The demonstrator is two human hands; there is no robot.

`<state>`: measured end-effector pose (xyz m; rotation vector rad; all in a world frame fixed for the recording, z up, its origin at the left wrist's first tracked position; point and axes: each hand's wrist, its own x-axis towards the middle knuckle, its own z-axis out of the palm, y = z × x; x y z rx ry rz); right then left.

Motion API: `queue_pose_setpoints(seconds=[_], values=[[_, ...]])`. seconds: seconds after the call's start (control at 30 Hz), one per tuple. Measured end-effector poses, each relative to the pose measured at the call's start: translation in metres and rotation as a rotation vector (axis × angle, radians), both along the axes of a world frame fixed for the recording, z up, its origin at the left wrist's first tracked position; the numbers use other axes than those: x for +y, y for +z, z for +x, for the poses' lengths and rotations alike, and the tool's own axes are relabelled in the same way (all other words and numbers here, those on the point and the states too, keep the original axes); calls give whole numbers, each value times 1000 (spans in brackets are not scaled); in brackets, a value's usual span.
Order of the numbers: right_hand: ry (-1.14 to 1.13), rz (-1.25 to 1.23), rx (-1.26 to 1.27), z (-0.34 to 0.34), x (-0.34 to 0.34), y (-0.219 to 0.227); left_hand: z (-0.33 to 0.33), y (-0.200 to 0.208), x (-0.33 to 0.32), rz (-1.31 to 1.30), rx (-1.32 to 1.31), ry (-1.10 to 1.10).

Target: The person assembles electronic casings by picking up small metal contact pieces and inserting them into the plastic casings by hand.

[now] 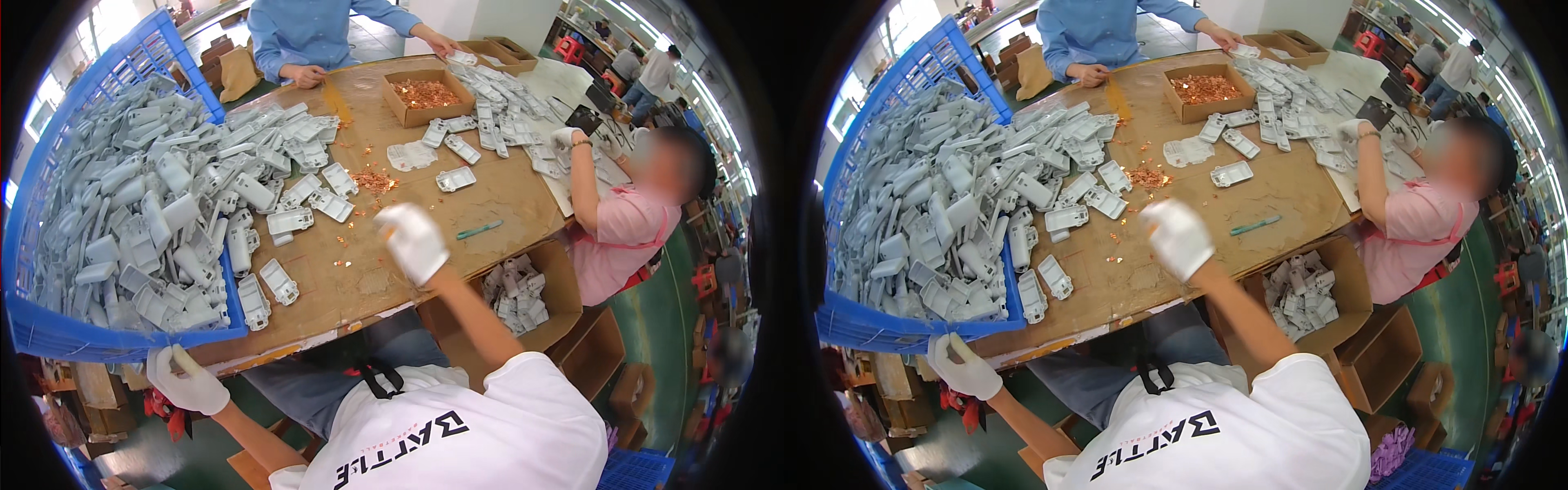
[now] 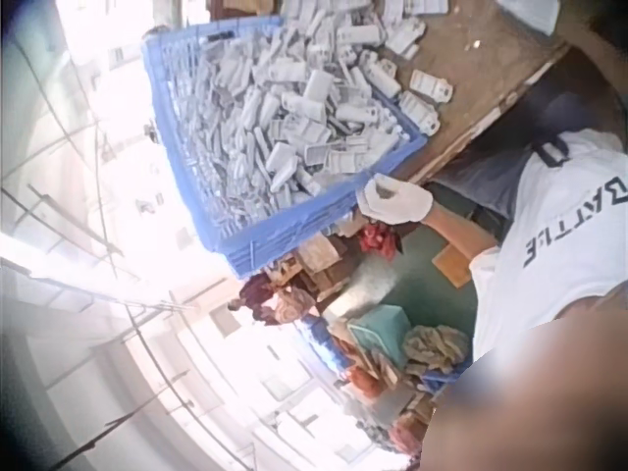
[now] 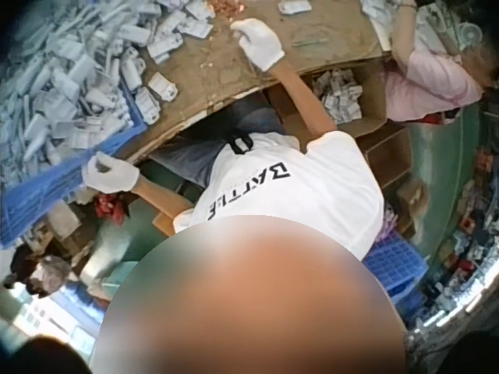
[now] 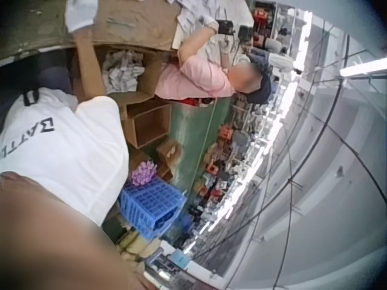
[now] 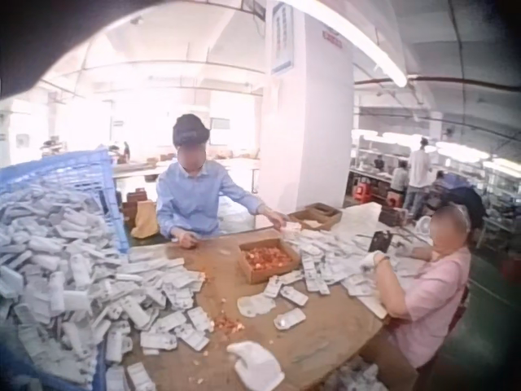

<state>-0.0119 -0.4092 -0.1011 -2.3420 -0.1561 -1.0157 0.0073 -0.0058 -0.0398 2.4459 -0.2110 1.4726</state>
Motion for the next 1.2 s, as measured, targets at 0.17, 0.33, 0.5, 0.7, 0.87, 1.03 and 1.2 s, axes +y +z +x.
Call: queue_pose_setpoints(seconds=[0.17, 0.33, 0.5, 0.7, 0.87, 1.03, 1.2], values=[[-424, -138, 279, -2, -148, -25, 7, -19, -2, -142, -79, -23], [-270, -278, 437, -6, -168, -38, 9, -24, -4, -213, -100, -21], [-302, -323, 462, -5, -165, -40, 11, -31, -7, -345, -110, 5], [-324, -380, 436, 3, -162, -36, 11, -29, -13, -292, -149, 98], [-336, -362, 441, 10, -165, -35, 11, -32, -16, -350, -154, 156], [-316, -275, 457, 20, -167, -34, 10, -37, -6, -307, -176, 154], [-309, -266, 483, 20, -169, -35, 8, -34, -8, -241, -184, 171]])
